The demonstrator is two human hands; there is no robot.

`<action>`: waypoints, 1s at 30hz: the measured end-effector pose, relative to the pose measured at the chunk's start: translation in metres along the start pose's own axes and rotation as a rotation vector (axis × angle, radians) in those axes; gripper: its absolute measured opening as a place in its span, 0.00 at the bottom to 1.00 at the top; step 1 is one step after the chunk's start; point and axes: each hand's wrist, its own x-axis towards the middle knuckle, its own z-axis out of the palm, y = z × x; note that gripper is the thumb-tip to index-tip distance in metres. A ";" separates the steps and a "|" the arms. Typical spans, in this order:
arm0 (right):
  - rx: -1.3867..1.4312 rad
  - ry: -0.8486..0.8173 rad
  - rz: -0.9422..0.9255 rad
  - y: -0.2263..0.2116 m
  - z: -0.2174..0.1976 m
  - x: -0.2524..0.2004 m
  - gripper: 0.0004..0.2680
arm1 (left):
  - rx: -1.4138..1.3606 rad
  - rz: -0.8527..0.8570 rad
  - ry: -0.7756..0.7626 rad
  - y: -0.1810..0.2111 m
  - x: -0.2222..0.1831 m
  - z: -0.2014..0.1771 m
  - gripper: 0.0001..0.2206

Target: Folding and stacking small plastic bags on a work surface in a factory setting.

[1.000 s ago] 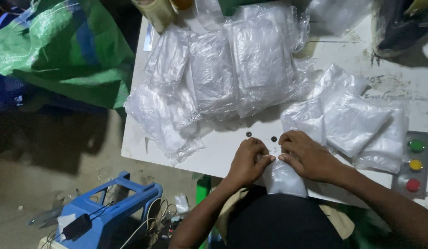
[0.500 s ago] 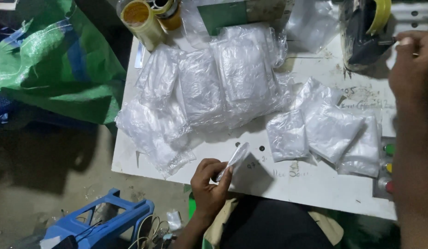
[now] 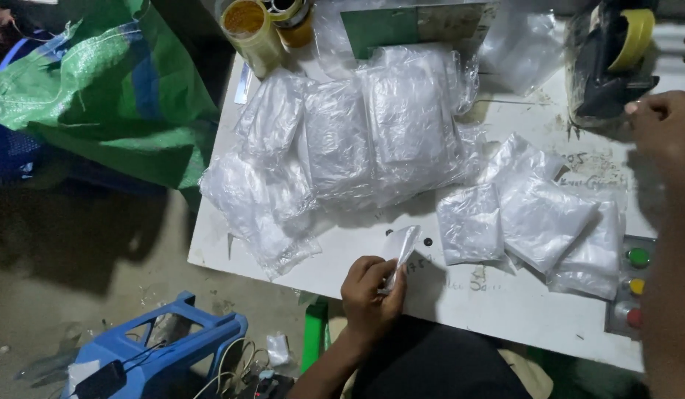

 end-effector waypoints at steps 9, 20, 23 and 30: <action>0.166 -0.265 0.273 -0.168 -0.021 -0.132 0.04 | 0.059 0.215 -0.188 -0.009 -0.019 0.042 0.06; 0.556 -0.729 0.344 -0.178 0.044 -0.214 0.24 | -0.662 -0.565 -0.378 0.004 -0.006 0.031 0.05; 0.891 -0.796 0.239 -0.135 0.061 -0.224 0.23 | -1.103 -0.909 -0.455 -0.004 -0.002 0.034 0.06; 0.519 -0.433 0.734 -0.186 -0.031 -0.191 0.10 | -0.383 -0.011 -0.379 -0.043 0.076 0.043 0.14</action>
